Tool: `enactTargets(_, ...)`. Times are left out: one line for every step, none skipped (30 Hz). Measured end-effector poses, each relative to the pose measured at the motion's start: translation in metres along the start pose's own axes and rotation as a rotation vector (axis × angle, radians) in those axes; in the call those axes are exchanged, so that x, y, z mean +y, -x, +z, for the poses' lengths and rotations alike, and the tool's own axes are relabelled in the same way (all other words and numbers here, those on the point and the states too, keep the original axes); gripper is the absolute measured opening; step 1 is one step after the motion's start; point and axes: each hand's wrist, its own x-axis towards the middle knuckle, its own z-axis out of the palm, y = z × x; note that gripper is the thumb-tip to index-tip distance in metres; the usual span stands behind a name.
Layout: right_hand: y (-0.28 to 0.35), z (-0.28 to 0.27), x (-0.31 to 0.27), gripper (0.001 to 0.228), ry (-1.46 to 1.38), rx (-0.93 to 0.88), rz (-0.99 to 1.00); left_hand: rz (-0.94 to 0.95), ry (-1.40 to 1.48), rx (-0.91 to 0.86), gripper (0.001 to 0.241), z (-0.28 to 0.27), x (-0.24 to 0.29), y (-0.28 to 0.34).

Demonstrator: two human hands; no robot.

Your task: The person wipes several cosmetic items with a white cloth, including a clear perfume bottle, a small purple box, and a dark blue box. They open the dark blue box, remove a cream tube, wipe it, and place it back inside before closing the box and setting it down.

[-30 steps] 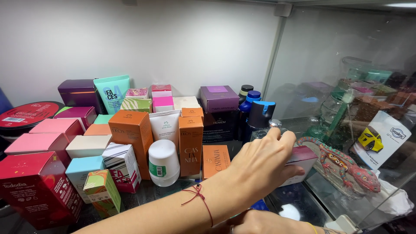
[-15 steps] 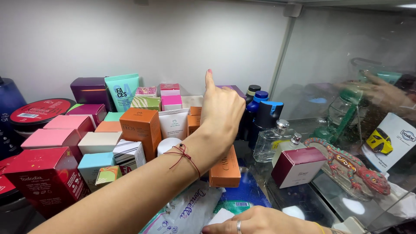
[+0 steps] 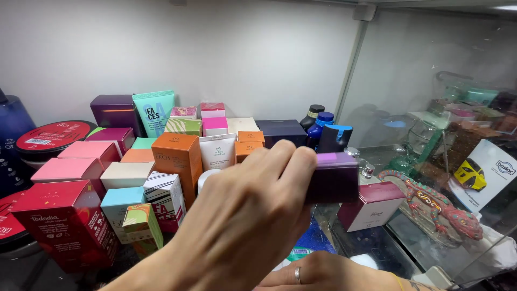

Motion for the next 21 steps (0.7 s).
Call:
enactTargets(0.000,0.003,0.009,0.031,0.000,0.000,-0.001,0.000,-0.001,0.000,0.019,-0.001,-0.004,0.016)
enactTargets(0.000,0.006,0.017,0.025,0.171,0.041,-0.203,0.002,-0.001,-0.040,0.024,-0.002,-0.008,0.032)
enactTargets(-0.001,0.010,0.026,0.024,0.344,0.075,-0.406,0.004,-0.002,-0.079,0.030,-0.004,-0.012,0.048)
enactTargets(0.003,0.012,0.036,0.024,0.346,0.075,-0.409,0.005,-0.005,-0.078,0.030,-0.002,-0.017,0.059)
enactTargets(0.007,0.015,0.047,0.028,0.359,0.119,-0.438,0.001,0.115,-0.101,0.029,-0.001,-0.022,0.071)
enactTargets(0.010,0.017,0.057,0.034,0.371,0.163,-0.468,-0.003,0.235,-0.123,0.028,0.001,-0.028,0.082)
enactTargets(0.014,0.018,0.054,0.034,0.372,0.162,-0.471,-0.004,0.232,-0.122,0.028,0.005,-0.034,0.090)
enactTargets(0.017,0.020,0.051,0.035,0.424,0.213,-0.445,-0.003,0.260,-0.120,0.041,0.010,-0.041,0.097)
enactTargets(0.020,0.021,0.048,0.037,0.474,0.265,-0.418,-0.001,0.289,-0.117,0.053,0.014,-0.048,0.104)
enactTargets(0.022,0.022,0.030,0.037,0.475,0.263,-0.419,-0.002,0.287,-0.116,0.053,0.012,-0.048,0.105)
enactTargets(0.025,0.024,0.013,0.060,0.306,0.463,-0.123,-0.078,0.391,-0.147,0.053,0.010,-0.049,0.105)
enactTargets(0.028,0.025,-0.004,0.085,0.128,0.645,0.179,-0.154,0.496,-0.179,0.052,0.009,-0.050,0.105)
enactTargets(0.003,0.039,0.002,0.085,0.126,0.648,0.181,-0.152,0.497,-0.182,0.052,0.011,-0.051,0.109)
enactTargets(-0.023,0.054,0.008,0.039,0.210,1.178,-0.140,-0.213,0.545,-0.204,0.056,0.013,-0.052,0.112)
enactTargets(-0.049,0.068,0.014,0.012,0.290,1.692,-0.488,-0.274,0.593,-0.227,0.060,0.015,-0.053,0.115)
enactTargets(-0.041,0.055,0.018,0.012,0.289,1.695,-0.486,-0.273,0.594,-0.230,0.060,0.016,-0.052,0.116)
enactTargets(-0.033,0.042,0.022,0.019,0.495,1.498,-0.460,-0.350,0.581,-0.244,0.058,0.016,-0.051,0.117)
enactTargets(-0.024,0.029,0.025,0.026,0.686,1.288,-0.425,-0.428,0.567,-0.257,0.059,0.017,-0.050,0.118)
enactTargets(-0.027,0.027,0.019,0.026,0.688,1.290,-0.427,-0.425,0.566,-0.257,0.059,0.015,-0.049,0.117)
enactTargets(-0.030,0.024,0.013,0.026,0.719,1.257,-0.395,-0.501,0.566,-0.272,0.054,0.014,-0.048,0.116)
enactTargets(-0.033,0.021,0.008,0.027,0.749,1.222,-0.364,-0.577,0.565,-0.287,0.049,0.013,-0.047,0.116)
